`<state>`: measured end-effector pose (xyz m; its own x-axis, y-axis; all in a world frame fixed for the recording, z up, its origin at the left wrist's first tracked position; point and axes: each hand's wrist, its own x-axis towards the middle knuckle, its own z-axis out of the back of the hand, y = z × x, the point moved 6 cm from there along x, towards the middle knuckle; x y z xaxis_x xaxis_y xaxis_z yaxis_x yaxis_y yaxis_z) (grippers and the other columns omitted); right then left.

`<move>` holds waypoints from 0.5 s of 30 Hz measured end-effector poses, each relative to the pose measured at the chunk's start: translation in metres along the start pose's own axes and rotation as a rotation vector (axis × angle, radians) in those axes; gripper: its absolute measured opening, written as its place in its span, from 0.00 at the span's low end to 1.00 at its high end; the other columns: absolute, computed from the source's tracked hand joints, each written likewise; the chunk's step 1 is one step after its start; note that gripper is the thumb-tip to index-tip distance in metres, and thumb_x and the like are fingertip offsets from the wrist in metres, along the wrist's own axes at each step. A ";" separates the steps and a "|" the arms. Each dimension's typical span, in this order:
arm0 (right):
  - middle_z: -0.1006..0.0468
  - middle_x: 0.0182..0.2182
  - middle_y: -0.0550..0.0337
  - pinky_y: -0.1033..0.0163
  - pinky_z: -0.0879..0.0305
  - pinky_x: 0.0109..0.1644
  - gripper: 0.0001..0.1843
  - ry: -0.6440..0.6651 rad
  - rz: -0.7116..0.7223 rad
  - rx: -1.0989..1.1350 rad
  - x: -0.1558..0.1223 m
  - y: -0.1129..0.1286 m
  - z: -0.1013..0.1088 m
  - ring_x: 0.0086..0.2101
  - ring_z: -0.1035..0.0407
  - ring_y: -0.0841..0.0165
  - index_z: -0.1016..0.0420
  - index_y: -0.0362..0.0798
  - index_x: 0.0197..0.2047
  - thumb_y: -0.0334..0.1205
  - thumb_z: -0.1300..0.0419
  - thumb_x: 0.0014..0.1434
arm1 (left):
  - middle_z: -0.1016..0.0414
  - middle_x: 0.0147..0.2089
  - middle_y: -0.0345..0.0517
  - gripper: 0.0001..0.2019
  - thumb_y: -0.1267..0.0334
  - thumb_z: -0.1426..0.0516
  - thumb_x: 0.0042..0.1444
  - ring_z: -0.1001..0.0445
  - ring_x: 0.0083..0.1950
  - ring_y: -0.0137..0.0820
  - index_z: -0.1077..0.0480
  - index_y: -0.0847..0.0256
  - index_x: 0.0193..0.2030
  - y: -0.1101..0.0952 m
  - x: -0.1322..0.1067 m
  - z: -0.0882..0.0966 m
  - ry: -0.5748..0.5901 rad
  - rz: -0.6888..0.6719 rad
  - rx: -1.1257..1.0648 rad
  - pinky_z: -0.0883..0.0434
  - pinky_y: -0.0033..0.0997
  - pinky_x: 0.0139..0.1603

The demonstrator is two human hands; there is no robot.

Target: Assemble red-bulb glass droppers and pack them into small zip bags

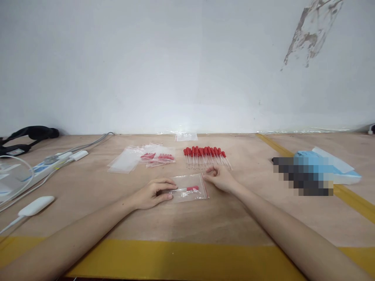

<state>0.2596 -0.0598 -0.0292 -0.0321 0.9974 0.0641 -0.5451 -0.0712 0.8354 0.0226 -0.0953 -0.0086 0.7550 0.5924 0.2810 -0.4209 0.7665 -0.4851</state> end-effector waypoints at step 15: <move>0.28 0.36 0.38 0.56 0.39 0.37 0.23 -0.333 -0.037 -0.478 0.097 0.032 -0.011 0.38 0.32 0.54 0.43 0.34 0.50 0.30 0.47 0.49 | 0.35 0.55 0.50 0.19 0.59 0.48 0.56 0.37 0.56 0.35 0.36 0.58 0.54 -0.002 0.000 0.000 0.060 -0.057 -0.026 0.41 0.40 0.58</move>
<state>0.2305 0.0350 -0.0023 0.2170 0.9374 0.2722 -0.8608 0.0523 0.5063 0.0239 -0.0969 -0.0073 0.8062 0.5319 0.2593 -0.3640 0.7913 -0.4913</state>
